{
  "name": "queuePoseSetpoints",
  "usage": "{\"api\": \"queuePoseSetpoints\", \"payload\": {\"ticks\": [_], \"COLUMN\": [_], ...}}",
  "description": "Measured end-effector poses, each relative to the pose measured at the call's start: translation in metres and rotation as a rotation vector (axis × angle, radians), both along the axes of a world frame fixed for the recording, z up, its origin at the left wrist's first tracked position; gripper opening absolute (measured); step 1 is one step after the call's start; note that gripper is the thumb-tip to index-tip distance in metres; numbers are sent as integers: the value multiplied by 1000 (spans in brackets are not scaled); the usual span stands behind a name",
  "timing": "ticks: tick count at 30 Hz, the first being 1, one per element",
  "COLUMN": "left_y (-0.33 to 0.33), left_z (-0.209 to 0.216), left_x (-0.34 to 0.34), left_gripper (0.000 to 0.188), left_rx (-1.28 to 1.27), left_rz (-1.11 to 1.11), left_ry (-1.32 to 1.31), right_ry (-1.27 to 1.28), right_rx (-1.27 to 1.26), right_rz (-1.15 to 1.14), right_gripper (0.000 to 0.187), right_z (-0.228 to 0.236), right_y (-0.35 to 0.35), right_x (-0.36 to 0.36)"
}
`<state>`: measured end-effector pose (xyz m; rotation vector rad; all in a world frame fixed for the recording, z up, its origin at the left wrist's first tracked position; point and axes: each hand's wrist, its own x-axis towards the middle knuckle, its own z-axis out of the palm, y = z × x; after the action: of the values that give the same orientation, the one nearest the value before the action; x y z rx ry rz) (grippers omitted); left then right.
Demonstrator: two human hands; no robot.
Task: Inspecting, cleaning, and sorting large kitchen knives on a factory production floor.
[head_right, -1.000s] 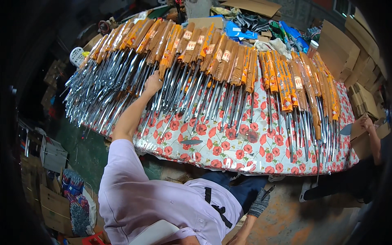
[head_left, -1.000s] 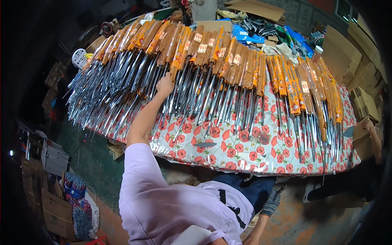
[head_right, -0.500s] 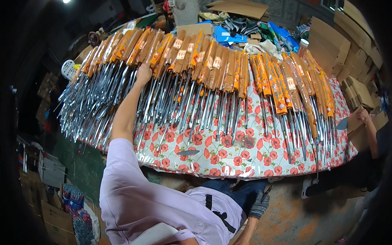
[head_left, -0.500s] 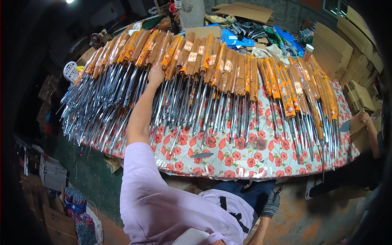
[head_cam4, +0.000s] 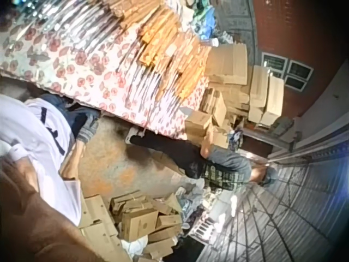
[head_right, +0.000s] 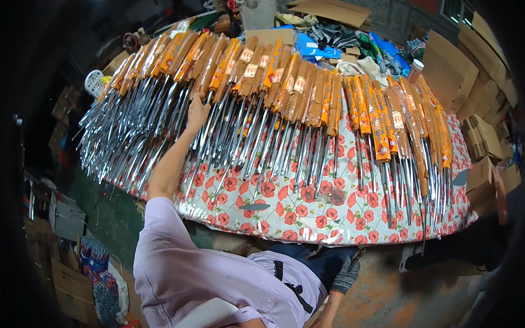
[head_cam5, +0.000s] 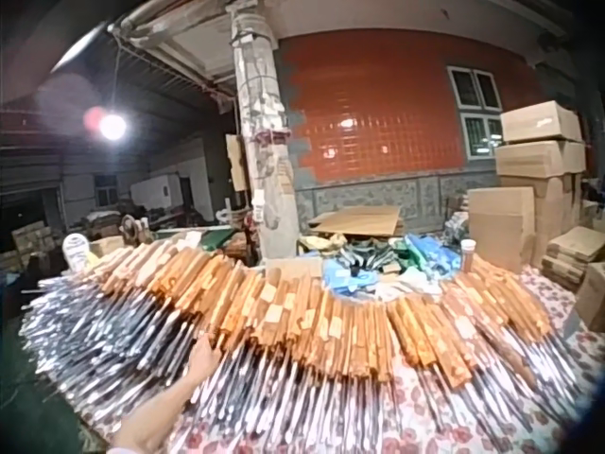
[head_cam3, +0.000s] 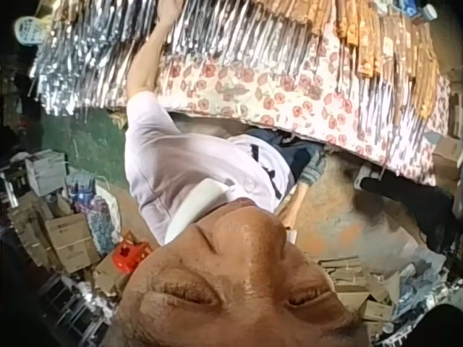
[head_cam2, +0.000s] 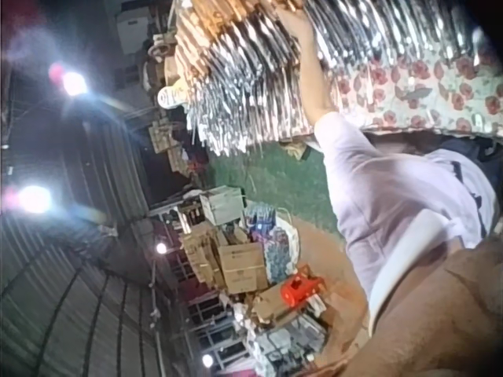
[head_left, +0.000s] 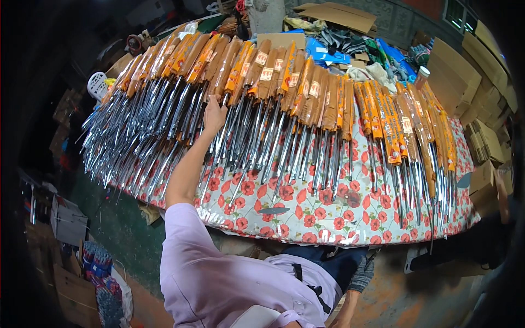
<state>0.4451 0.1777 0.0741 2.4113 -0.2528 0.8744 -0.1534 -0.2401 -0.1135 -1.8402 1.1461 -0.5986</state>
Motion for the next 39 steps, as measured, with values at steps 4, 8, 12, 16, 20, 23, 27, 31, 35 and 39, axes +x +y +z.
{"api": "queuePoseSetpoints", "payload": {"ticks": [4,8,12,16,20,23,27,31,35,39], "left_y": [18,31,41,24,-50,-145,-279,-396,-460,-481], "left_z": [0,22,47,70,72,55,11,-32,-60,-48], "left_x": [-17,-30,-47,-65,-97,-130,-181,-192,-175,-164], "left_gripper": [29,25,24,23,18,20,35,49,44,44], "left_rx": [-197,-570,-844,-678,-265,-112,492,872,1136,1285], "left_rz": [-71,-138,-285,-182,-333,-720,-1090,-1245,-1170,-1508], "left_ry": [2,243,350,349,235,206,6,-284,-644,-604], "right_ry": [6,38,24,48,87,-28,-183,-176,-72,-129], "right_rx": [29,-11,72,112,-160,-91,76,98,-73,117], "right_rz": [51,83,23,-32,38,-2,-45,-44,-98,-182], "right_gripper": [32,34,37,38,38,33,21,18,16,22], "right_z": [-9,-15,-14,-14,-10,-1,15,29,35,34], "right_y": [-1,-2,-1,0,2,4,8,9,14,19], "right_x": [3,-5,-15,-20,-23,-23,-17,-29,-58,-83]}}
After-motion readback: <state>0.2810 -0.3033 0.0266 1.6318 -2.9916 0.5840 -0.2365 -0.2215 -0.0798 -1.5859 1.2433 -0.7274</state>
